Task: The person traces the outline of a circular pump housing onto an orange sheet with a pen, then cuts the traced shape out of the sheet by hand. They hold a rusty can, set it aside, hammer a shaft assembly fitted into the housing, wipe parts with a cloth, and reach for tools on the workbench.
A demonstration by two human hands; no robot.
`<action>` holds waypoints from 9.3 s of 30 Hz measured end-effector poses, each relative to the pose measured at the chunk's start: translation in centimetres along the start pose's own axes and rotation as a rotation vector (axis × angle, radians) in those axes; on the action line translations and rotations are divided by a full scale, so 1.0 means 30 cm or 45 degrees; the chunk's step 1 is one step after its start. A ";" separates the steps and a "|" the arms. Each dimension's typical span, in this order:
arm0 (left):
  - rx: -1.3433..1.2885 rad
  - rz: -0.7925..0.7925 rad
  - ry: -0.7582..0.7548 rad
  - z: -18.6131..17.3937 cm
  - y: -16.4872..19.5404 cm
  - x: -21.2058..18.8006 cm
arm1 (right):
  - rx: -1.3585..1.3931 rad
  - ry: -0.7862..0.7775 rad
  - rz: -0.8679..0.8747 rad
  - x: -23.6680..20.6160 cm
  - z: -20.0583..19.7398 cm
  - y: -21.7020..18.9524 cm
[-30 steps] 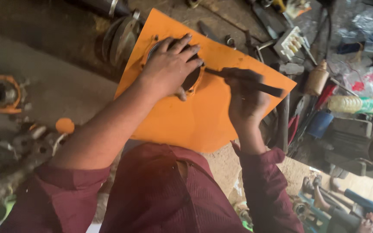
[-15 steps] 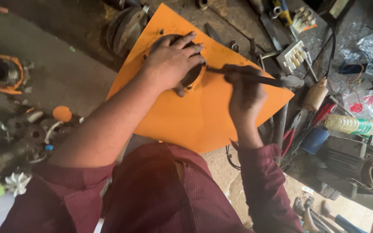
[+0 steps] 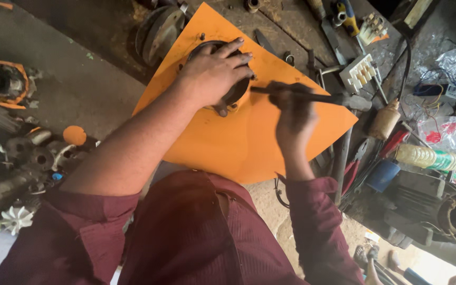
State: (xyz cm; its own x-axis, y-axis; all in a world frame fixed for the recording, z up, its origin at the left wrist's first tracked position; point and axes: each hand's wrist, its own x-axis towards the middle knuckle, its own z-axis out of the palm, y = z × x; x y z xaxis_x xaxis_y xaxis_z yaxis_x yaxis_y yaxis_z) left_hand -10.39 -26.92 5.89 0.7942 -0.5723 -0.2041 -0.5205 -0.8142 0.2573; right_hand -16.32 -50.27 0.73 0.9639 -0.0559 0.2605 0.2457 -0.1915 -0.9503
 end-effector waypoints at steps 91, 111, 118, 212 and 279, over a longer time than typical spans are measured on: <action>-0.145 0.055 0.305 0.068 -0.046 -0.006 | 0.740 0.168 -0.019 -0.030 0.056 0.055; -0.155 0.070 0.230 0.035 -0.042 0.001 | 0.081 0.161 -0.102 -0.063 0.071 0.066; 0.100 0.131 0.398 0.059 -0.044 -0.006 | 0.129 0.153 0.135 0.006 0.044 -0.032; -0.020 0.127 0.161 0.012 -0.092 0.004 | -0.116 -0.039 0.066 0.412 0.079 0.034; -0.103 0.112 0.023 0.006 -0.088 0.001 | 0.234 0.063 0.392 0.170 0.040 0.078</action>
State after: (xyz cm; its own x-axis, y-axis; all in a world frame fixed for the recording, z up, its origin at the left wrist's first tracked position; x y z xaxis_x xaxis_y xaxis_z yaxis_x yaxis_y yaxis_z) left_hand -9.04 -24.81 5.02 0.7526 -0.6387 -0.1602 -0.5622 -0.7499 0.3487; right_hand -10.71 -49.82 -0.38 0.9906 -0.1314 -0.0391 -0.0367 0.0208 -0.9991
